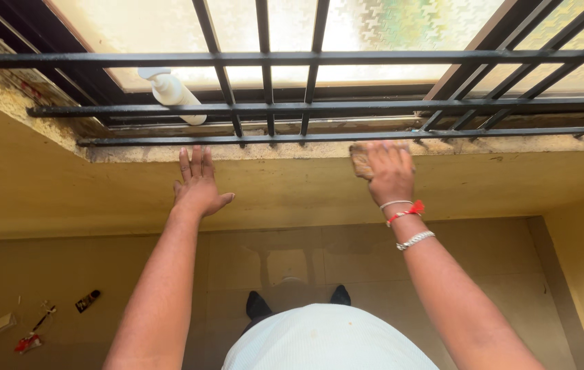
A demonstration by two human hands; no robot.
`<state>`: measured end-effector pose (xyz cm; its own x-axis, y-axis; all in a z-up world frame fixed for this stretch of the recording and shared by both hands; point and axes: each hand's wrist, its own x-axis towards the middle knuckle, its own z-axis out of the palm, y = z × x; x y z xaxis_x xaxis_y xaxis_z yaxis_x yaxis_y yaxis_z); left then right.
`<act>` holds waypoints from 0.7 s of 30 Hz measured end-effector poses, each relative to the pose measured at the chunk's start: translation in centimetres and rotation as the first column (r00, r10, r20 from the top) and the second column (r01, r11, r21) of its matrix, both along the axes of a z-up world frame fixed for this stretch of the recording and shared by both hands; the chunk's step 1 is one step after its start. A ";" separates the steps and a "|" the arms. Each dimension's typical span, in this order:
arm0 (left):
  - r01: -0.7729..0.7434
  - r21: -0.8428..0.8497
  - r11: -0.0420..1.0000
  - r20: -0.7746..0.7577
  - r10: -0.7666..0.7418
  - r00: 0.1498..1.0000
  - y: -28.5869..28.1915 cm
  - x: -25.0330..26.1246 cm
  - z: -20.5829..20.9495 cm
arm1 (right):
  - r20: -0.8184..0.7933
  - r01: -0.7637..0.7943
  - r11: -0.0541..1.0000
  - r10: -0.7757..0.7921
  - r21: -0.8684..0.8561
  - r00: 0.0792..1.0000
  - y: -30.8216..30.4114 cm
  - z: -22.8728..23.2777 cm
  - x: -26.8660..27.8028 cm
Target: The person cleans a window with a metal grille using a spray bottle and a cloth. They spray the cleaning solution onto the glass and wipe it down, then proceed to clean the metal bars of the grille. The person also wipes the window sill and moves a hanging cloth to reach the area behind it.
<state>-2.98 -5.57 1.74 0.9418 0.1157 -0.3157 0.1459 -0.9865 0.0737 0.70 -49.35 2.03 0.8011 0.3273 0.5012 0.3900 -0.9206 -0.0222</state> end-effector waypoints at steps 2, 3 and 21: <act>-0.003 0.045 0.999 0.047 0.001 0.999 0.3 -0.3 -0.4 | 0.012 0.063 0.998 -0.064 0.005 0.998 -0.9 -0.4 0.0; -0.026 0.067 0.997 0.029 0.024 0.999 0.3 -0.6 -0.3 | 0.026 0.098 0.995 -0.097 -0.011 0.995 -0.7 -0.6 -0.1; -0.115 0.001 0.993 -0.224 0.113 0.968 -0.7 1.0 1.7 | -0.056 0.171 0.979 -0.165 0.115 0.985 0.8 -1.4 -0.1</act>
<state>-1.98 -6.29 3.42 0.8282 0.2135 -0.5182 0.2715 -0.9617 0.0378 0.63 -48.58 0.64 0.8626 0.1266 0.4897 0.2262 -0.9625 -0.1495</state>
